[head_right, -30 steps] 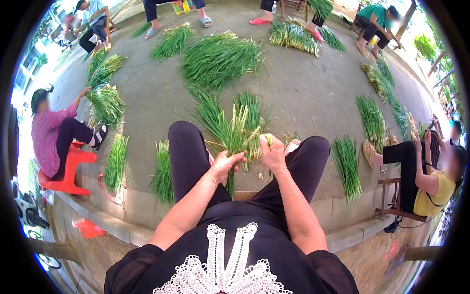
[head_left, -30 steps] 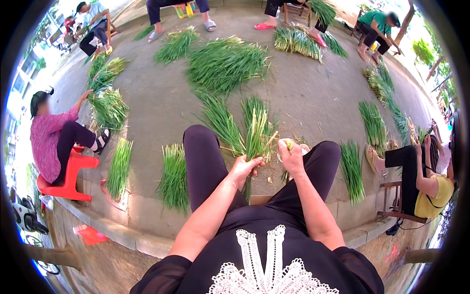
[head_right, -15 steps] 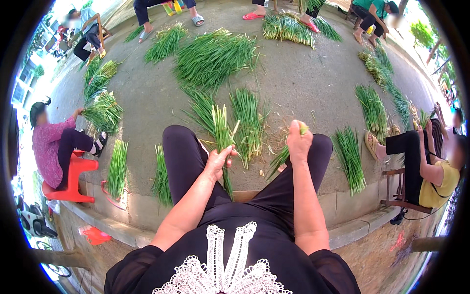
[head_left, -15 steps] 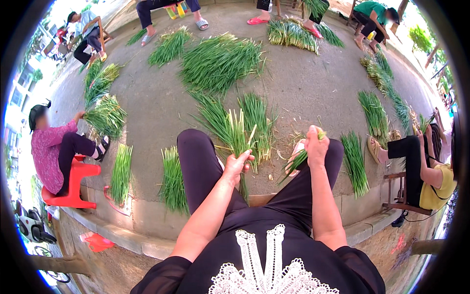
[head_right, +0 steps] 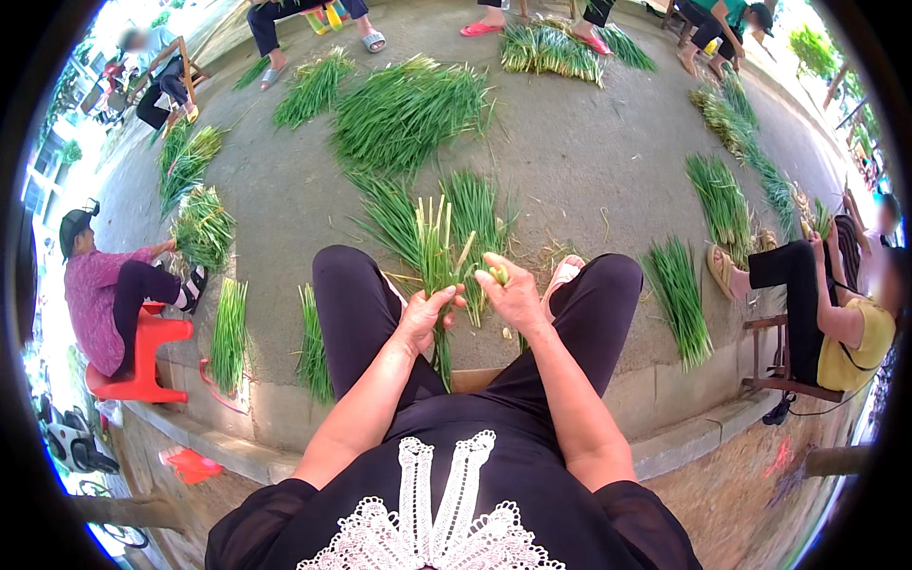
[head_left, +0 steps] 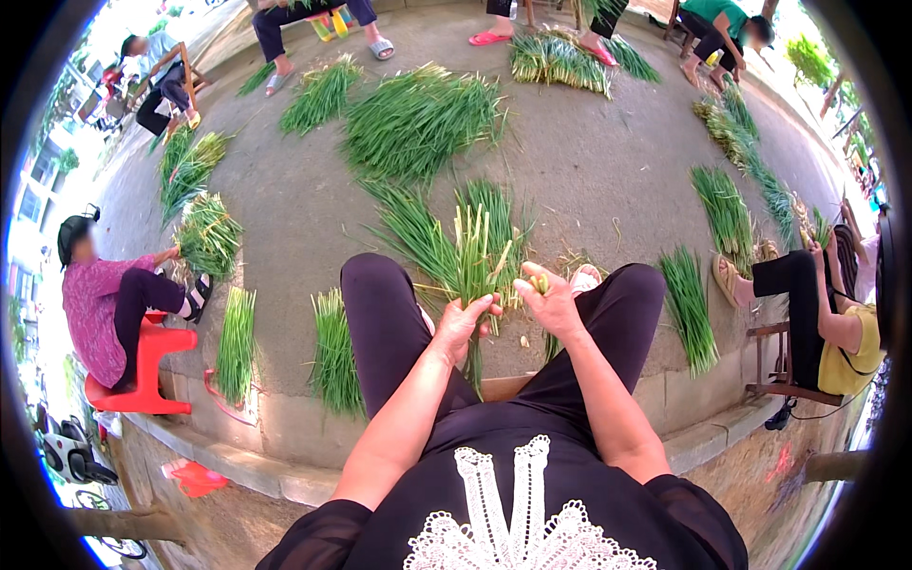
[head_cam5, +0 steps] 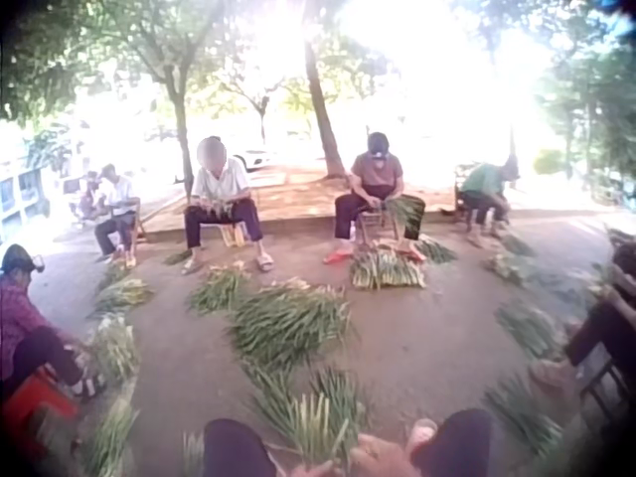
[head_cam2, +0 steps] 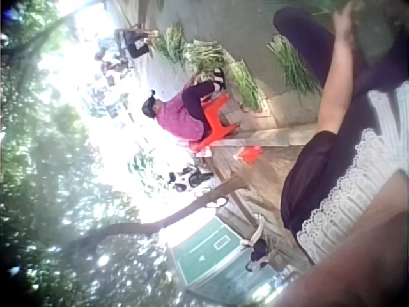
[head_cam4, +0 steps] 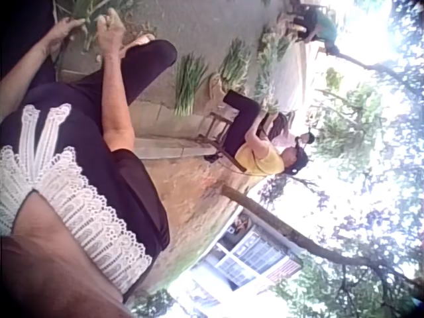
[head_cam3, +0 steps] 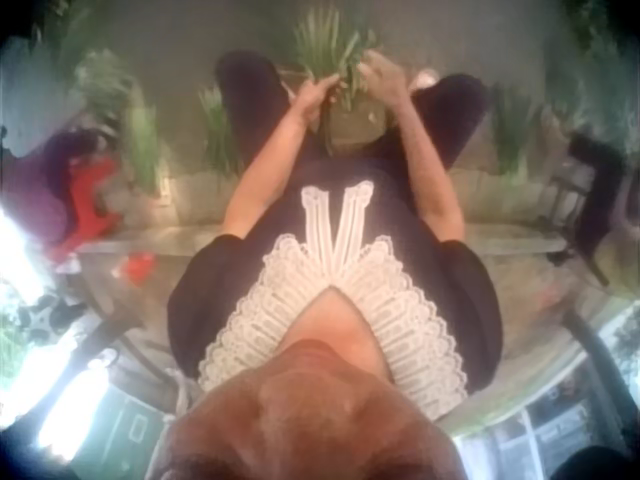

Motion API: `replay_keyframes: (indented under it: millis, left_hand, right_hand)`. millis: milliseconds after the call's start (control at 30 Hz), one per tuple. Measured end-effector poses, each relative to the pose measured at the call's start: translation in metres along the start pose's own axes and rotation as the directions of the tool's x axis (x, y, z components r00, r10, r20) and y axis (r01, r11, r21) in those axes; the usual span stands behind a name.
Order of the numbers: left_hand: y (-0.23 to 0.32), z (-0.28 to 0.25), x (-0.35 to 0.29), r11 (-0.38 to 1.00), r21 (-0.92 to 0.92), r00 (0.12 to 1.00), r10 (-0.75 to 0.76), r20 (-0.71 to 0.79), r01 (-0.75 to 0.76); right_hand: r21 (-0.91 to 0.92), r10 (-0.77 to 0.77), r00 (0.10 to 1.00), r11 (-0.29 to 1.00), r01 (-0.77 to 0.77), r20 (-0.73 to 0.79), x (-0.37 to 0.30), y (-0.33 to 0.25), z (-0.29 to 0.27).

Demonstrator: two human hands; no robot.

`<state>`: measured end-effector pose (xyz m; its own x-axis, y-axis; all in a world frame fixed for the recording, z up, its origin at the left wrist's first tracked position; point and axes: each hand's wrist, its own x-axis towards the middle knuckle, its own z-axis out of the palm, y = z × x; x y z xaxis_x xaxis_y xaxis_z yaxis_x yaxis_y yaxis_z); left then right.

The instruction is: The person sits on a stool and gathers stalks of green plants into bundles, securing each bundle by hand using a single stalk tied around the base.

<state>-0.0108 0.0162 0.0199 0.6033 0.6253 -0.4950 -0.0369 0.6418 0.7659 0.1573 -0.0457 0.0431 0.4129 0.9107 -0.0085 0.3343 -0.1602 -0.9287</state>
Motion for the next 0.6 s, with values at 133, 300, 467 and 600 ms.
replay_keyframes:
  millis: [133,300,467,600]
  left_hand:
    - [0.002,0.003,-0.002,0.998,0.063,1.000,0.001,0.002,-0.001]
    - [-0.003,0.004,-0.001,0.984,0.181,1.000,-0.003,0.020,-0.001]
    - [-0.002,0.006,-0.003,0.980,0.199,1.000,-0.006,0.011,0.004]
    - [-0.001,0.006,-0.003,0.985,0.174,1.000,0.010,-0.002,-0.010]
  right_hand:
    - [-0.048,-0.086,0.995,0.995,0.089,0.052,0.000,-0.010,0.006]
    - [-0.243,-0.095,0.986,0.962,0.126,0.135,0.001,-0.012,0.004]
    - [-0.315,-0.082,0.989,0.942,0.117,0.123,0.000,-0.010,0.002]
    - [-0.237,-0.182,0.983,0.954,0.182,0.022,-0.004,-0.005,0.006]
